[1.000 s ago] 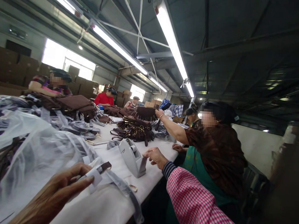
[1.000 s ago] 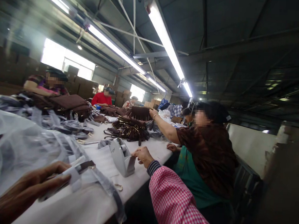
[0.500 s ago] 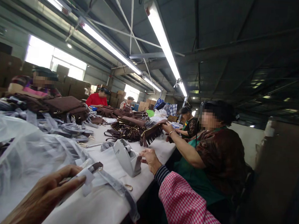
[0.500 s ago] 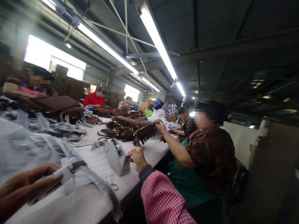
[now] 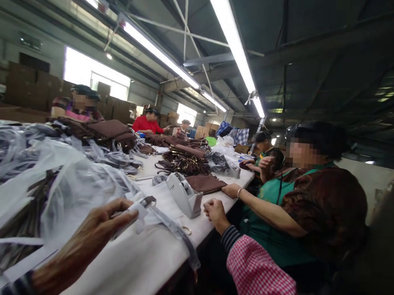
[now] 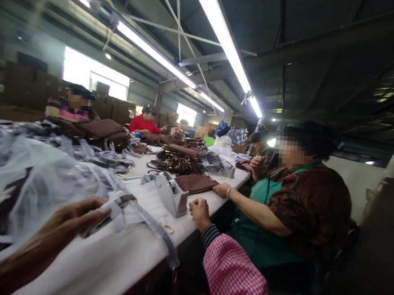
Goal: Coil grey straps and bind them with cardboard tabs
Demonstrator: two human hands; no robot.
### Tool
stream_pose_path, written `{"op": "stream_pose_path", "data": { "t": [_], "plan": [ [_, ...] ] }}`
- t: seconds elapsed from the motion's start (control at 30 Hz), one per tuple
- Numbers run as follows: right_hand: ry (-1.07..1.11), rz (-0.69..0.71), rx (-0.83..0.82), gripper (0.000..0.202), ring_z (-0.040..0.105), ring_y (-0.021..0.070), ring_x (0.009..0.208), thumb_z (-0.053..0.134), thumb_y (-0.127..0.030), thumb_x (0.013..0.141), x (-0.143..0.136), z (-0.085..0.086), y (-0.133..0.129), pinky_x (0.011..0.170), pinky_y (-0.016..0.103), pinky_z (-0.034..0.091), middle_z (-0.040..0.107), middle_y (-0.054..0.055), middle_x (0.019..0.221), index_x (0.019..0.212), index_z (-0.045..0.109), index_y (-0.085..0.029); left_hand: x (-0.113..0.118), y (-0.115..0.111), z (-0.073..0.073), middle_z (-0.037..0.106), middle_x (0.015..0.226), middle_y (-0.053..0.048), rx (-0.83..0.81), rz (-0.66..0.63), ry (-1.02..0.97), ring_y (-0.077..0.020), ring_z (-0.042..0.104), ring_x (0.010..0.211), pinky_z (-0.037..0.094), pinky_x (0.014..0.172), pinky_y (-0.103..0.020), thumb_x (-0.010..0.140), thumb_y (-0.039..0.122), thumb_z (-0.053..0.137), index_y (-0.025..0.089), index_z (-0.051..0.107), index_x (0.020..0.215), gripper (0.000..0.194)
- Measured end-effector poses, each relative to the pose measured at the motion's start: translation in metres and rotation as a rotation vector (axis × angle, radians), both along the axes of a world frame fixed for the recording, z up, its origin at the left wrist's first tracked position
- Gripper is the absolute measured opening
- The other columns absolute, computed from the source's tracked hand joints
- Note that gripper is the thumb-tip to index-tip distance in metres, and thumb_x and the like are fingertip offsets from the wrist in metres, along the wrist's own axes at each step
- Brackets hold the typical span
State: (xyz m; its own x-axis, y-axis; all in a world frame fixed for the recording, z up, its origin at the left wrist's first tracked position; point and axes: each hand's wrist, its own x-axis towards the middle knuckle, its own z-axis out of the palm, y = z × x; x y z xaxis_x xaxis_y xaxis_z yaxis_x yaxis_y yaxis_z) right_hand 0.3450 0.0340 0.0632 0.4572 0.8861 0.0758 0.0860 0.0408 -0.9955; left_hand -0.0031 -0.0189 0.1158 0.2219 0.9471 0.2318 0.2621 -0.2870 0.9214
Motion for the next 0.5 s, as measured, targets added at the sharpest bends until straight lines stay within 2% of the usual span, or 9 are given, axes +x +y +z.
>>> {"op": "stream_pose_path", "data": {
  "t": [0.07, 0.13, 0.23, 0.33, 0.43, 0.5],
  "plan": [
    [-0.03, 0.05, 0.006, 0.03, 0.041, 0.0066, 0.04, 0.079, -0.026, 0.068, -0.004, 0.001, -0.014, 0.037, 0.018, 0.022, 0.052, -0.005, 0.048, 0.06, 0.052, -0.018, 0.001, -0.001, -0.003, 0.061, 0.077, 0.0, 0.008, -0.06, -0.042, -0.02, 0.049, 0.075, 0.037, 0.068, -0.031, 0.086, 0.066, 0.057, 0.019, 0.066, 0.081, 0.048],
    [-0.046, 0.146, 0.025, 0.032, 0.045, 0.0071, 0.043, 0.083, -0.036, 0.066, -0.019, 0.004, -0.031, 0.038, 0.018, 0.027, 0.059, -0.003, 0.054, 0.066, 0.057, -0.017, 0.002, -0.001, -0.008, 0.06, 0.08, 0.0, 0.025, -0.064, -0.069, -0.0201, 0.049, 0.078, 0.036, 0.071, -0.031, 0.089, 0.06, 0.057, 0.019, 0.066, 0.081, 0.043],
    [0.06, 0.386, 0.059, 0.042, 0.051, 0.0077, 0.048, 0.086, -0.047, 0.067, -0.063, 0.015, -0.059, 0.042, 0.018, 0.034, 0.065, 0.0, 0.066, 0.077, 0.061, -0.016, 0.005, 0.0, -0.017, 0.059, 0.08, 0.0, 0.064, -0.027, -0.058, -0.0206, 0.051, 0.079, 0.037, 0.072, -0.032, 0.092, 0.055, 0.057, 0.019, 0.067, 0.081, 0.039],
    [0.28, 0.575, 0.057, 0.045, 0.051, 0.0064, 0.047, 0.089, -0.048, 0.069, -0.119, 0.024, -0.079, 0.042, 0.017, 0.033, 0.065, 0.0, 0.067, 0.078, 0.06, -0.016, 0.007, -0.001, -0.022, 0.064, 0.086, -0.002, 0.152, -0.018, -0.021, -0.0227, 0.056, 0.085, 0.041, 0.077, -0.033, 0.094, 0.053, 0.057, 0.02, 0.067, 0.083, 0.036],
    [0.399, 0.625, 0.073, 0.044, 0.05, 0.0058, 0.045, 0.089, -0.048, 0.07, -0.159, 0.026, -0.085, 0.041, 0.017, 0.033, 0.064, 0.0, 0.065, 0.075, 0.06, -0.015, 0.007, -0.003, -0.02, 0.068, 0.091, -0.004, 0.239, -0.038, 0.007, -0.025, 0.06, 0.09, 0.045, 0.083, -0.034, 0.094, 0.05, 0.056, 0.021, 0.067, 0.084, 0.033],
    [0.425, 0.61, 0.086, 0.043, 0.049, 0.0058, 0.044, 0.09, -0.047, 0.069, -0.172, 0.024, -0.082, 0.04, 0.018, 0.033, 0.064, 0.0, 0.064, 0.074, 0.062, -0.014, 0.008, -0.004, -0.019, 0.069, 0.092, -0.005, 0.272, -0.048, 0.012, -0.0255, 0.061, 0.092, 0.046, 0.085, -0.034, 0.094, 0.05, 0.056, 0.022, 0.067, 0.082, 0.033]
  ]
}}
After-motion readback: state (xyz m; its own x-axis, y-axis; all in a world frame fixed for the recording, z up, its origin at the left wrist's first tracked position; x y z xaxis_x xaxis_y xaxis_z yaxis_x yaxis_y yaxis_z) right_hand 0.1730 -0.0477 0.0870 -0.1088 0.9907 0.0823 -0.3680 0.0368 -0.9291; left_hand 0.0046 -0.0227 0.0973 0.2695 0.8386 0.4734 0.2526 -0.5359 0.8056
